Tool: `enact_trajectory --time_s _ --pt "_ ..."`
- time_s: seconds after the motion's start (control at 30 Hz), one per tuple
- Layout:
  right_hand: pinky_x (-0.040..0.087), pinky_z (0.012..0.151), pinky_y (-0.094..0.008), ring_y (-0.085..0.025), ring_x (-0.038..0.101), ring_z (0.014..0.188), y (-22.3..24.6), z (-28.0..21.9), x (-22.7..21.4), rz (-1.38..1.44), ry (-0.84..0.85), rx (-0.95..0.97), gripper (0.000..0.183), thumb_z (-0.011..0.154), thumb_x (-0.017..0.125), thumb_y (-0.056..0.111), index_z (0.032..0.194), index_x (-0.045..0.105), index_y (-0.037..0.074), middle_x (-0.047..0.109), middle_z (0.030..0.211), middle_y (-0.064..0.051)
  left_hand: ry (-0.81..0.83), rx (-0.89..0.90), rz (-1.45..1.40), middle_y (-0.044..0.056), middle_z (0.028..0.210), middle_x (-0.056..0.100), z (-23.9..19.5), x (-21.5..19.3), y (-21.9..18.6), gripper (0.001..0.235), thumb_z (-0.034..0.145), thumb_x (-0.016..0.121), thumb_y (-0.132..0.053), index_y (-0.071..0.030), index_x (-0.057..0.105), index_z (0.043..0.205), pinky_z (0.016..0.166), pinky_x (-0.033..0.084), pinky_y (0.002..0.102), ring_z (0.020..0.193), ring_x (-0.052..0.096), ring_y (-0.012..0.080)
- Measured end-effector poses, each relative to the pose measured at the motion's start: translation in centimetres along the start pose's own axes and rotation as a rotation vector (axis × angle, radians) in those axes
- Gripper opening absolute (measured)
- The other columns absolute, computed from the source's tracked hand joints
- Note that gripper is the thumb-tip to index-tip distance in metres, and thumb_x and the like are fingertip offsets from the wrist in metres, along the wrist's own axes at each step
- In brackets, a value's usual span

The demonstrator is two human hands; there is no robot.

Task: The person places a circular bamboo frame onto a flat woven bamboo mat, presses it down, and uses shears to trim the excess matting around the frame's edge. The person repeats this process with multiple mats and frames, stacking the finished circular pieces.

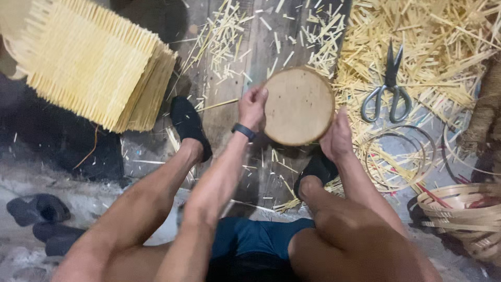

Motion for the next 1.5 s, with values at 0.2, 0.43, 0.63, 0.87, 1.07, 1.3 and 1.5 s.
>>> enact_trajectory --time_s 0.2,0.43,0.63,0.87,1.07,1.3,1.5 --pt "0.060 0.075 -0.033 -0.021 0.070 0.096 -3.8 1.8 -1.7 -0.367 -0.162 -0.016 0.036 0.105 0.057 0.020 0.134 0.056 -0.001 0.067 0.118 -0.012 -0.079 0.901 1.169 0.021 0.134 0.064 1.1 -9.9 -21.4 0.058 0.090 0.075 -0.015 -0.005 0.058 0.145 0.109 0.048 0.050 0.126 0.058 0.0417" --pt "0.062 0.069 -0.035 -0.022 0.070 0.085 -3.7 0.7 -2.8 -0.331 -0.128 0.022 0.032 0.108 0.055 0.030 0.117 0.060 0.000 0.068 0.102 -0.013 -0.249 0.254 1.612 0.028 0.110 0.070 2.5 -25.8 -32.2 0.068 0.076 0.095 -0.047 0.005 0.070 0.112 0.098 0.051 0.050 0.107 0.065 0.0452" --pt "0.057 0.065 -0.030 -0.017 0.065 0.078 -2.7 -0.1 -5.4 -0.293 -0.177 -0.045 0.033 0.110 0.056 0.033 0.112 0.061 0.000 0.064 0.092 -0.008 -0.525 0.992 1.489 0.014 0.086 0.068 -2.8 -22.7 -38.8 0.003 0.093 0.073 -0.007 -0.007 0.070 0.093 0.075 0.051 0.048 0.085 0.066 0.0355" --pt "0.058 0.071 -0.032 -0.019 0.066 0.078 2.8 -0.5 -3.6 -0.085 -0.088 -0.227 0.045 0.106 0.049 0.039 0.113 0.065 -0.002 0.067 0.091 -0.010 0.162 1.054 1.417 0.014 0.089 0.062 -13.1 -0.5 -27.7 0.033 0.085 0.060 0.001 0.001 0.063 0.117 0.068 0.047 0.048 0.077 0.059 0.0342" --pt "0.060 0.079 -0.028 -0.013 0.070 0.088 3.1 1.5 -2.7 -0.412 -0.140 -0.236 0.021 0.097 0.068 0.010 0.115 0.063 0.000 0.072 0.105 -0.008 0.787 1.116 1.163 0.012 0.137 0.065 -19.8 7.3 -13.4 0.046 0.089 0.066 -0.020 -0.006 0.060 0.132 0.102 0.049 0.045 0.127 0.060 0.0303" --pt "0.053 0.069 -0.025 -0.009 0.065 0.078 3.3 1.7 -3.8 -0.587 -0.270 -0.258 0.021 0.092 0.075 0.001 0.112 0.068 -0.003 0.074 0.097 -0.006 -0.141 0.415 0.758 0.023 0.116 0.067 -1.2 -5.3 -12.7 0.073 0.068 0.096 -0.021 0.006 0.058 0.125 0.090 0.055 0.040 0.105 0.066 0.0280" --pt "0.059 0.075 -0.025 -0.010 0.071 0.084 3.6 2.1 -4.5 -0.706 -0.308 -0.389 0.020 0.088 0.078 0.000 0.108 0.073 -0.003 0.076 0.096 -0.005 0.249 -0.097 0.682 0.001 0.088 0.076 2.4 -7.4 -6.5 0.030 0.079 0.088 -0.019 -0.004 0.076 0.102 0.069 0.055 0.026 0.075 0.068 0.0096"
Point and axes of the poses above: each hand's wrist, its own z-axis towards the middle knuckle, its own x-axis out of the palm, y = z × x, the point moved 10 cm from there along z, towards the middle knuckle
